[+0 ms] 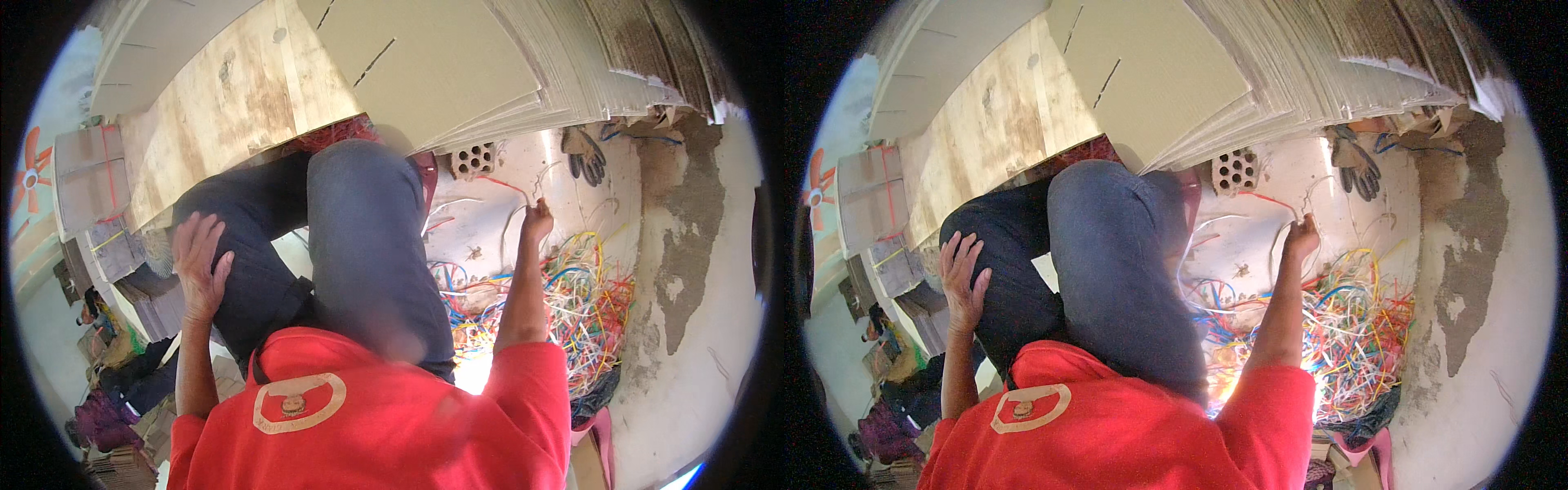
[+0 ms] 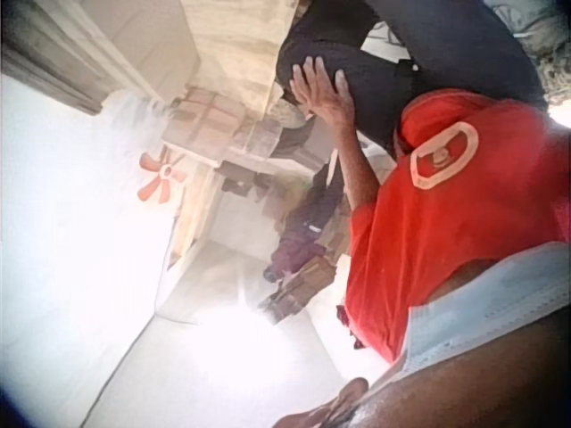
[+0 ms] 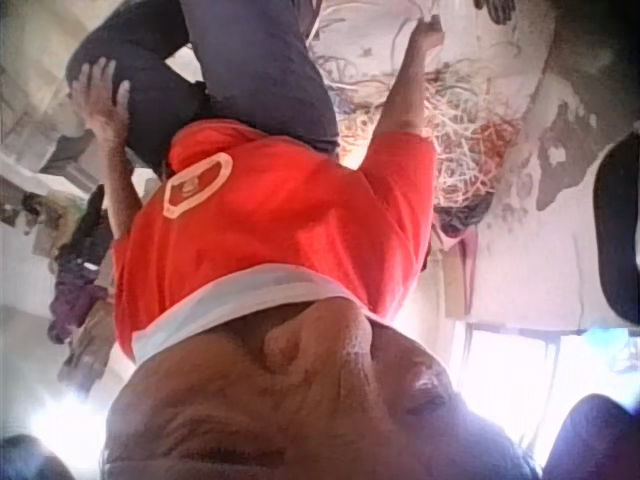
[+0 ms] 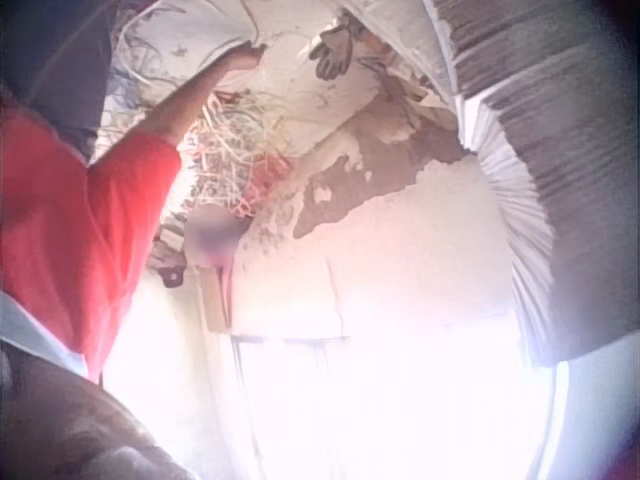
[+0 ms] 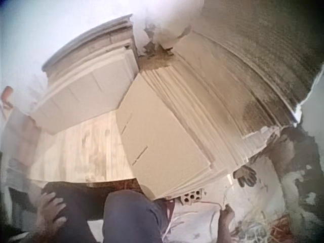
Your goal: The person sits on the floor and assembles flat cardboard pieces into box shapes. They put on orange finger protectors, then fold and interlock the cardboard panels to form boxes.
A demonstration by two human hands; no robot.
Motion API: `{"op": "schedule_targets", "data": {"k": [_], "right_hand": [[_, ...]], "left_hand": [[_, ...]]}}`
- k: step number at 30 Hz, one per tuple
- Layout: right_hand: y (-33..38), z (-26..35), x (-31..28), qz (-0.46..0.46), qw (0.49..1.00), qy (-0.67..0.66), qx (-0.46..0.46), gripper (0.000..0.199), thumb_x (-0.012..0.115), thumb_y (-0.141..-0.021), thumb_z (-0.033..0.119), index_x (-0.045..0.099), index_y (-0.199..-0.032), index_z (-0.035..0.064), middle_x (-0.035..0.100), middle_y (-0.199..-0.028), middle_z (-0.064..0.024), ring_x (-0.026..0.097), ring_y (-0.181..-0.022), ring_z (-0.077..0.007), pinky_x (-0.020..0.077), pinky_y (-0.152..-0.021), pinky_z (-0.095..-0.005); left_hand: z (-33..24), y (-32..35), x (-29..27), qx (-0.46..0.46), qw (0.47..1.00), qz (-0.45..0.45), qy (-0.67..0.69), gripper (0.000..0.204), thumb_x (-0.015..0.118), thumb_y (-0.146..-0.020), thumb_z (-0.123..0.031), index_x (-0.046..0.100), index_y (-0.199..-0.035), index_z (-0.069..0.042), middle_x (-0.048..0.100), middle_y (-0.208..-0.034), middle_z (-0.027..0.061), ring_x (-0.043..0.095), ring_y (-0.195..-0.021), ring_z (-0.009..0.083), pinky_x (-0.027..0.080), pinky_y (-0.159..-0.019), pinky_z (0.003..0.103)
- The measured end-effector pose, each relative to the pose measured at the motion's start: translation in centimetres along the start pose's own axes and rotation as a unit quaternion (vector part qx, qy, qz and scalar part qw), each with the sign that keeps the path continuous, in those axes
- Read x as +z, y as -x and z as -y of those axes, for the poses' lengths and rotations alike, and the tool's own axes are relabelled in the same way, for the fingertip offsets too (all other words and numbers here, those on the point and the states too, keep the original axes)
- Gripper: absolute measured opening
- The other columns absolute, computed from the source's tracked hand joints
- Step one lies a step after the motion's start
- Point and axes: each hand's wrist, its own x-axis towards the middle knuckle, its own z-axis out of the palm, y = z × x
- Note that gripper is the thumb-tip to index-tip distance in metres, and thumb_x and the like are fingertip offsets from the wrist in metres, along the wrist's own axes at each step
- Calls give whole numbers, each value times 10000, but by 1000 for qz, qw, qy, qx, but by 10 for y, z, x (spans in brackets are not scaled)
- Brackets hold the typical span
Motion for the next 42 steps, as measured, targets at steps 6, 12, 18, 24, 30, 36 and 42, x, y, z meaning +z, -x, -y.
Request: {"op": "schedule_targets", "data": {"k": [6, 12, 18, 24, 30, 36, 42], "right_hand": [[65, 35, -39, 32, 834, -490, 251, 140, 679, -779, -34, 631, -910, -33, 653, -797, -97, 630, -626, -209, 553, -548, -268], [120, 211, -112, 314, 636, -698, 101, 159, 666, -807, 9, 623, -959, 7, 642, -906, -108, 594, -738, -187, 497, -607, -257], [194, 364, -123, 524, 592, -601, -120, 160, 696, -788, 58, 632, -927, 12, 578, -1060, -172, 590, -823, -213, 509, -591, -290], [281, 431, -104, 645, 540, -506, -190, 181, 660, -802, 61, 583, -938, -31, 622, -898, -205, 636, -668, -256, 556, -520, -326], [356, 443, -109, 669, 607, -395, -166, 156, 590, -802, 15, 581, -947, -43, 622, -772, -172, 609, -554, -245, 513, -458, -339], [384, 435, -108, 640, 701, -278, -151, 170, 554, -833, 8, 599, -984, -55, 596, -745, -148, 588, -531, -235, 495, -449, -320], [388, 428, -103, 618, 726, -276, -123, 151, 580, -841, 30, 620, -968, -40, 635, -774, -112, 614, -563, -190, 494, -496, -290]], "left_hand": [[-4, -1, -1, 14, 998, -48, 31, 394, 649, -766, -176, 588, -1132, -47, 551, -1221, 99, 428, -1238, 321, 275, -1064, 486], [9, 16, 11, -3, 991, -100, 89, 410, 682, -729, -147, 608, -1123, -62, 593, -1179, 83, 462, -1229, 266, 280, -1075, 462], [29, 41, 30, -1, 958, -221, 182, 380, 689, -736, -186, 616, -1091, -71, 612, -1138, 93, 525, -1157, 255, 312, -1060, 455], [35, 45, 50, 34, 932, -306, 192, 249, 658, -742, -189, 624, -955, -66, 600, -950, 84, 552, -1031, 219, 328, -1035, 415], [40, 52, 59, 42, 914, -329, 232, 141, 636, -746, -206, 595, -817, -91, 568, -852, 67, 554, -932, 214, 342, -1010, 408], [41, 54, 59, 47, 917, -338, 206, 136, 575, -782, -226, 584, -785, -90, 573, -849, 76, 552, -932, 229, 351, -997, 404], [35, 46, 56, 53, 922, -308, 227, 196, 608, -768, -195, 623, -911, -61, 611, -906, 82, 558, -985, 235, 334, -1027, 411]]}}
